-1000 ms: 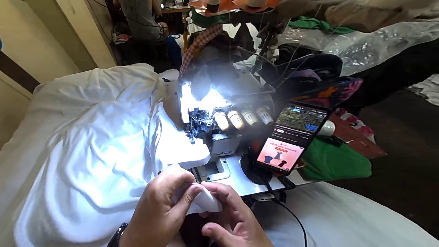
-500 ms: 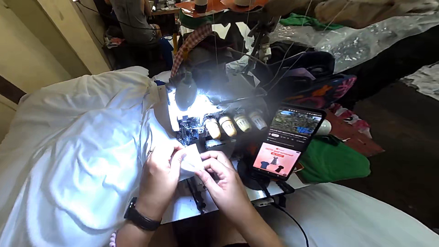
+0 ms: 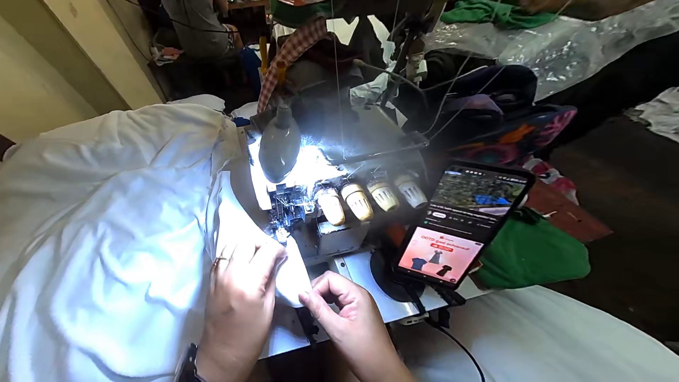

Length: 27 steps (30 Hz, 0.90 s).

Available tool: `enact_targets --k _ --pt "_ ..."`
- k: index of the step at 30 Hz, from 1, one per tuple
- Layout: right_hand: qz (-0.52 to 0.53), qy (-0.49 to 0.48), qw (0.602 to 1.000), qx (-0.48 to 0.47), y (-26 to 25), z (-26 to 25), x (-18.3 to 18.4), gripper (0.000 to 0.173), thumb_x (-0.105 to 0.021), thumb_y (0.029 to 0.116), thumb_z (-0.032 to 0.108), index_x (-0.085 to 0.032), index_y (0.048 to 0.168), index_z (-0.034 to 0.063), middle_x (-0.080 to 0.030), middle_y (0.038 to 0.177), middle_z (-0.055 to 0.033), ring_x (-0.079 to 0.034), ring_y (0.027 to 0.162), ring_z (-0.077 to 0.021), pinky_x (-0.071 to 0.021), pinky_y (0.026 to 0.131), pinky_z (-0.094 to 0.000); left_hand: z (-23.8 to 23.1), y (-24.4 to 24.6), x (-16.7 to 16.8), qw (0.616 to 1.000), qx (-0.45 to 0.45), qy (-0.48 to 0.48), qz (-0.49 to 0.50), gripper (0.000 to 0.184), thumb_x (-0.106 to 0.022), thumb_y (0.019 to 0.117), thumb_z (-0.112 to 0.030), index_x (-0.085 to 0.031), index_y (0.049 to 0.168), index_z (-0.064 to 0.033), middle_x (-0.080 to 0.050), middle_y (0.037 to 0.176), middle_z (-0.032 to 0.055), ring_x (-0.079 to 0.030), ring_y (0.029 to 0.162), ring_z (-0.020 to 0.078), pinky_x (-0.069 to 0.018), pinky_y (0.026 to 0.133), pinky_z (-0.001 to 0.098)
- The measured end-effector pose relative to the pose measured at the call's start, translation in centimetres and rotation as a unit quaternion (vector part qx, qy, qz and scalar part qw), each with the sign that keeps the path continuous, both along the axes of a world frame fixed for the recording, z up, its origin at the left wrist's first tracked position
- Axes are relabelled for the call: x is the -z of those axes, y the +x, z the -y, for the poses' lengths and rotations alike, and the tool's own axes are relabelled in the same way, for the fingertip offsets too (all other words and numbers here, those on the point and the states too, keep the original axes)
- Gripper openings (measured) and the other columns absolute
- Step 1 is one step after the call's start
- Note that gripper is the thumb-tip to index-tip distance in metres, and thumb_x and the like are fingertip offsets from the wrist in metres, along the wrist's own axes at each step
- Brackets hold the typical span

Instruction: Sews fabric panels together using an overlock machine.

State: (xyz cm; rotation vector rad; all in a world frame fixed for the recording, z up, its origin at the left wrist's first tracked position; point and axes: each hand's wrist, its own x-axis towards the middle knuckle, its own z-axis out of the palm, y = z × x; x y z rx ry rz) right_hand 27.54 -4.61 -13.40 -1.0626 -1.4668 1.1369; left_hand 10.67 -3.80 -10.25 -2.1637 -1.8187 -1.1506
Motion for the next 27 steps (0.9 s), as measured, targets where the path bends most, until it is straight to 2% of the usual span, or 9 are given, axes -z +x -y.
enact_targets --k 2,4,8,11,14,18,22,25,27 --pt "-0.017 -0.017 1.000 0.015 -0.3 0.3 -0.2 0.014 -0.074 0.0886 0.010 -0.061 0.086 0.0068 -0.065 0.077 0.0031 -0.060 0.065 0.0015 -0.0512 0.059 -0.0140 1.0 0.8 -0.7 0.994 -0.019 0.022 -0.108 0.028 -0.056 0.0929 -0.007 -0.081 0.100 -0.0168 -0.077 0.099 0.0036 -0.072 0.088 0.0203 -0.0562 0.075 0.0379" --pt "-0.040 -0.025 0.999 0.018 -0.5 0.5 -0.5 0.020 -0.075 0.0866 0.004 -0.056 0.093 0.0061 -0.064 0.076 0.0036 -0.061 0.064 0.0006 -0.0531 0.060 -0.0159 2.6 2.1 -1.2 0.985 -0.055 -0.007 -0.162 0.032 -0.058 0.0899 -0.001 -0.081 0.108 -0.0135 -0.078 0.108 0.0060 -0.074 0.090 0.0234 -0.0569 0.074 0.0391" --pt "-0.052 0.025 0.998 0.008 -0.9 -0.3 -0.7 0.018 -0.073 0.0882 0.001 -0.057 0.095 0.0037 -0.065 0.079 0.0019 -0.063 0.068 -0.0011 -0.0566 0.064 -0.0175 3.3 2.1 -0.2 0.991 -0.049 -0.044 -0.115 0.031 -0.055 0.0977 -0.012 -0.077 0.119 -0.0082 -0.075 0.122 0.0089 -0.072 0.110 0.0271 -0.0559 0.095 0.0435" --pt "-0.013 0.099 0.995 0.005 -1.3 -1.0 -0.5 0.011 -0.071 0.0913 0.005 -0.066 0.100 0.0004 -0.070 0.086 -0.0012 -0.068 0.074 -0.0025 -0.0593 0.069 -0.0181 2.3 0.6 0.9 0.997 -0.019 -0.009 -0.077 0.033 -0.049 0.1000 -0.015 -0.077 0.115 -0.0093 -0.075 0.119 0.0075 -0.071 0.115 0.0248 -0.0537 0.101 0.0419" --pt "0.065 0.160 0.985 0.027 -1.5 -1.1 -0.4 0.015 -0.069 0.0942 0.010 -0.075 0.105 0.0013 -0.076 0.097 -0.0044 -0.071 0.084 -0.0042 -0.0601 0.078 -0.0191 2.1 -0.2 0.8 0.998 0.006 -0.015 -0.067 0.033 -0.049 0.1014 -0.015 -0.076 0.118 -0.0087 -0.075 0.121 0.0071 -0.069 0.119 0.0236 -0.0517 0.105 0.0402" --pt "0.124 0.210 0.969 0.047 -1.5 -1.1 -0.3 0.016 -0.067 0.0946 0.010 -0.078 0.104 0.0039 -0.075 0.089 -0.0041 -0.069 0.081 -0.0061 -0.0575 0.076 -0.0192 2.1 -0.6 0.3 0.997 0.029 -0.039 -0.059 0.034 -0.047 0.1040 -0.017 -0.074 0.123 -0.0071 -0.073 0.127 0.0073 -0.066 0.124 0.0234 -0.0491 0.109 0.0412" --pt "0.189 0.238 0.950 0.067 -1.8 -1.9 -1.0 0.019 -0.063 0.0950 0.014 -0.081 0.101 0.0093 -0.072 0.082 0.0013 -0.067 0.077 -0.0049 -0.0562 0.072 -0.0203 -0.7 -1.6 0.0 0.997 0.006 -0.063 -0.049 0.040 -0.043 0.0978 -0.024 -0.075 0.117 -0.0103 -0.074 0.121 0.0042 -0.069 0.117 0.0231 -0.0562 0.097 0.0445" --pt "0.204 0.231 0.949 0.065 -2.0 -2.2 -1.7 0.019 -0.064 0.0940 0.014 -0.081 0.100 0.0108 -0.072 0.081 0.0025 -0.067 0.077 -0.0043 -0.0561 0.071 -0.0204 -4.0 -2.6 -1.7 0.991 -0.013 -0.133 -0.031 0.021 -0.053 0.0970 -0.023 -0.069 0.102 -0.0098 -0.067 0.089 0.0072 -0.070 0.085 0.0250 -0.0581 0.070 0.0477" --pt "0.199 0.216 0.954 0.055 -2.0 -1.9 -1.9 0.018 -0.064 0.0945 0.013 -0.081 0.100 0.0100 -0.073 0.084 0.0017 -0.068 0.079 -0.0044 -0.0571 0.074 -0.0208 -6.0 -2.8 -2.8 0.986 -0.041 -0.159 -0.013 0.014 -0.063 0.0964 -0.016 -0.068 0.105 -0.0064 -0.068 0.088 0.0126 -0.070 0.085 0.0310 -0.0568 0.075 0.0532"
